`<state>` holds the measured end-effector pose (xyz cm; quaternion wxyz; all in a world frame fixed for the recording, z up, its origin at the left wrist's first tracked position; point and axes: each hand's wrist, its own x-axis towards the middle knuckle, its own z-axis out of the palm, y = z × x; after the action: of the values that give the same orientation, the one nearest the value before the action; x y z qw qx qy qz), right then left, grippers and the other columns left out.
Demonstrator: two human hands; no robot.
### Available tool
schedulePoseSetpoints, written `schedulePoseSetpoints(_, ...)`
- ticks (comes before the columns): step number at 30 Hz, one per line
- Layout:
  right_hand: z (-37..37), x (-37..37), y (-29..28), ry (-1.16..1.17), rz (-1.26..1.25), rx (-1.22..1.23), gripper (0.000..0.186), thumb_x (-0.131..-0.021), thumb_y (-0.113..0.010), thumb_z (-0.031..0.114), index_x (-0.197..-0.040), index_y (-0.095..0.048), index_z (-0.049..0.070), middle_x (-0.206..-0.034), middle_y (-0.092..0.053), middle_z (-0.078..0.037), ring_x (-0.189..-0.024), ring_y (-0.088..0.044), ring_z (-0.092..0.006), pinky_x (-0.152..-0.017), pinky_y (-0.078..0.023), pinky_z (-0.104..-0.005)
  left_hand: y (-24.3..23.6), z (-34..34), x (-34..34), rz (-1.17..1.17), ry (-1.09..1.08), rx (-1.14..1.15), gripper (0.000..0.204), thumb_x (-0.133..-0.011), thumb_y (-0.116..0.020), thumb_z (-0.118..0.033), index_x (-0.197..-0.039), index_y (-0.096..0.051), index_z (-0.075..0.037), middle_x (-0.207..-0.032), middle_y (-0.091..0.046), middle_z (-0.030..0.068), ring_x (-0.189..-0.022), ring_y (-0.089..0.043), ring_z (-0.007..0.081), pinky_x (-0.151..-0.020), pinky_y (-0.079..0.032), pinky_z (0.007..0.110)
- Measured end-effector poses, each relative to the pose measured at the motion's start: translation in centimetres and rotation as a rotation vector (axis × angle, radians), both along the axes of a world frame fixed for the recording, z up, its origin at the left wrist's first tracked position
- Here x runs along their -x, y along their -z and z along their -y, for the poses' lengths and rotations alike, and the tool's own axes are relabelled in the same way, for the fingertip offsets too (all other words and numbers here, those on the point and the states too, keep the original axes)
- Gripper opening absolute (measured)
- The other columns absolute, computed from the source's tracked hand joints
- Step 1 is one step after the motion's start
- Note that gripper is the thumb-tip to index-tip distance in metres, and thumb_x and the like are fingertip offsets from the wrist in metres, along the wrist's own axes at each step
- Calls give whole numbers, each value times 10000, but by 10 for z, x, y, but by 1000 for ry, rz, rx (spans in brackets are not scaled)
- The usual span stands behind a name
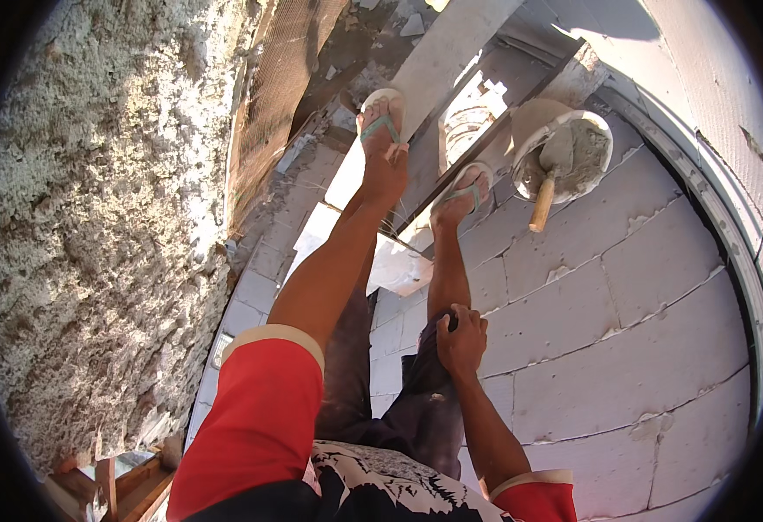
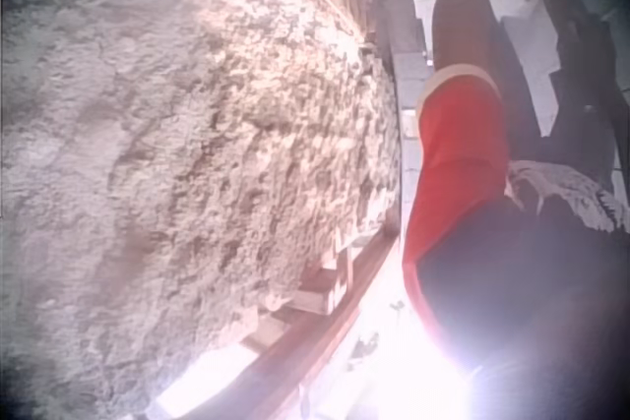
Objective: The person lifts a white insulation board into a wall cavity, taps it with a hammer to fit, and measures the gap with a tape measure. The person then repositions the board and continues adjusting it within the frame.
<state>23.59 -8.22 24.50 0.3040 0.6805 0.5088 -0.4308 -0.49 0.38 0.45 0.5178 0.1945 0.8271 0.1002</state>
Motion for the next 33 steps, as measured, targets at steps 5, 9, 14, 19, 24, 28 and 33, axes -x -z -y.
schedulePoseSetpoints(5, -1, 3, -1, -6, -6, -2, 355, -897, -646, 254, -1203, -706, 85, -1221, -664, -138, -1136, -592, -360, -977, -498, -481, 6, 9, 17, -138, -19, -183, 324, -967, -588, -307, -1141, -739, -79, -1064, -733, 214, -1046, -704, 384, -913, -531, 424)
schedulePoseSetpoints(9, -1, 3, -1, -3, -1, -7, 348, -898, -646, 247, -1200, -708, 86, -1218, -666, -138, -1133, -594, -358, -977, -499, -477, -1, 1, 27, -94, -63, -177, 316, -962, -613, -274, -1089, -739, -14, -1018, -739, 232, -994, -709, 395, -891, -535, 433)
schedulePoseSetpoints(14, -5, 5, -1, 1, -1, -6, 343, -898, -647, 244, -1194, -710, 83, -1215, -670, -138, -1134, -597, -357, -979, -499, -475, -12, -7, 36, -110, -35, -138, 317, -964, -605, -258, -1107, -737, -9, -1043, -742, 225, -1008, -715, 382, -896, -538, 429)
schedulePoseSetpoints(19, -8, 5, -2, 3, -9, -3, 345, -897, -648, 248, -1192, -711, 81, -1213, -672, -142, -1137, -600, -360, -980, -498, -477, -3, 6, 40, -119, -3, -169, 302, -975, -600, -314, -1124, -753, -100, -1075, -747, 170, -1049, -705, 349, -918, -526, 407)
schedulePoseSetpoints(24, -6, 4, 0, 13, 1, 0, 348, -894, -650, 249, -1191, -712, 78, -1216, -671, -143, -1137, -600, -362, -977, -501, -484, 1, 9, 36, -103, 17, -162, 317, -973, -598, -304, -1127, -750, -73, -1137, -742, 166, -1101, -694, 338, -954, -517, 396)
schedulePoseSetpoints(28, -8, 4, -1, 14, -8, 25, 374, -899, -635, 251, -1221, -692, 69, -1245, -654, -140, -1158, -587, -365, -973, -489, -499, 4, 10, 30, -106, 2, -225, 328, -958, -603, -292, -1101, -740, -30, -1077, -735, 212, -1041, -704, 385, -923, -533, 426)
schedulePoseSetpoints(33, -7, 2, 1, 16, -3, 30, 372, -901, -632, 252, -1220, -691, 71, -1242, -653, -140, -1156, -587, -364, -972, -490, -501, -2, 0, 24, -77, 8, -159, 335, -958, -598, -308, -1101, -740, -40, -1065, -733, 215, -1037, -699, 399, -921, -532, 430)
